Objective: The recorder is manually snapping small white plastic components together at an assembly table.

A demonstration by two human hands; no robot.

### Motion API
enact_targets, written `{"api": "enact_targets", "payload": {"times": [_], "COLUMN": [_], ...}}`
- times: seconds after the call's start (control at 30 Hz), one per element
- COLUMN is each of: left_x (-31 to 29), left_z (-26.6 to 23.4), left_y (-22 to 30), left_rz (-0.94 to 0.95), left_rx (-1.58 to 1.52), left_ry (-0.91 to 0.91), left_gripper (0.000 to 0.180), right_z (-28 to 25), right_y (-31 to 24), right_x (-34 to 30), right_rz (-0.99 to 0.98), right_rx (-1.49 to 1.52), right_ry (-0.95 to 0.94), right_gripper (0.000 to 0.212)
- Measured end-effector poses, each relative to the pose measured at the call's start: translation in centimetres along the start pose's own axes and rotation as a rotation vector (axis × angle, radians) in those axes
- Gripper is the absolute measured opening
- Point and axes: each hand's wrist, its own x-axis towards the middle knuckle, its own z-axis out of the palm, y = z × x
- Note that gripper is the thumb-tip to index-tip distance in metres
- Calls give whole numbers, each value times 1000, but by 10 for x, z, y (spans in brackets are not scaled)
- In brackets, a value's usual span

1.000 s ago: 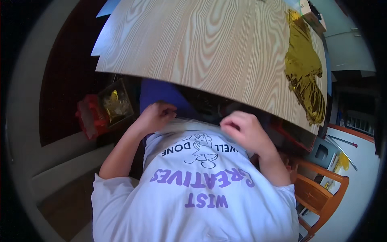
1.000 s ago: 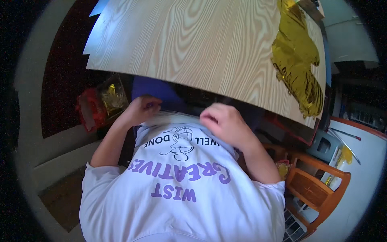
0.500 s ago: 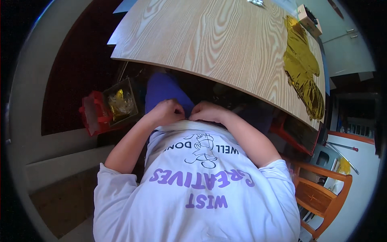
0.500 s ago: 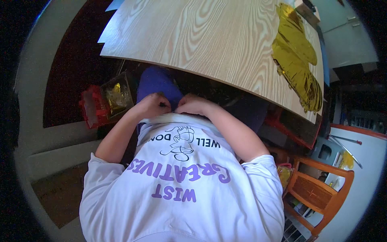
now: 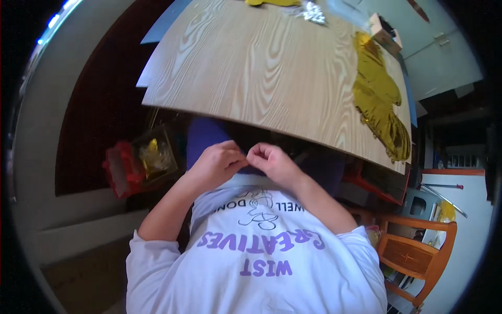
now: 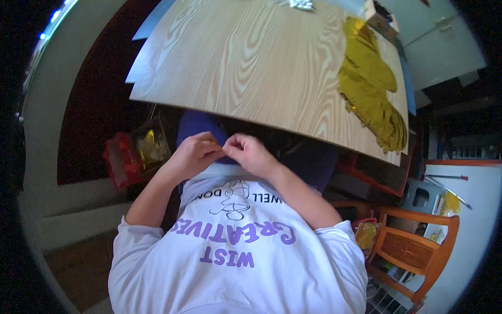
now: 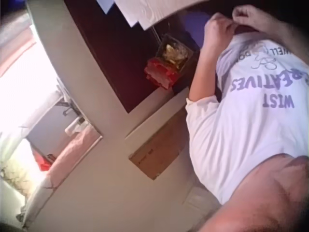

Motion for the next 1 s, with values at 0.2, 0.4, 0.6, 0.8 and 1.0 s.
{"api": "enact_targets", "payload": {"times": [0.2, 0.4, 0.6, 0.8, 1.0], "left_x": [24, 25, 19, 38, 17], "left_z": [-37, -69, -34, -7, -19], "left_y": [59, 68, 64, 54, 79], "left_rz": [272, 135, -180, 412, 183], "left_rx": [40, 3, -1236, 221, -938], "left_ry": [161, 124, 201, 565, 311], "left_gripper": [12, 7, 11, 24, 9], "right_z": [27, -3, 8, 0, -25], "right_y": [-63, -94, -66, -139, -118], "right_x": [-38, -52, -57, -74, -45], "right_rz": [-189, -440, -772, -1013, -778], "right_rx": [798, -150, -484, -1001, -550], "right_ry": [-288, 136, 191, 221, 76], "right_gripper": [49, 26, 10, 7, 19]}}
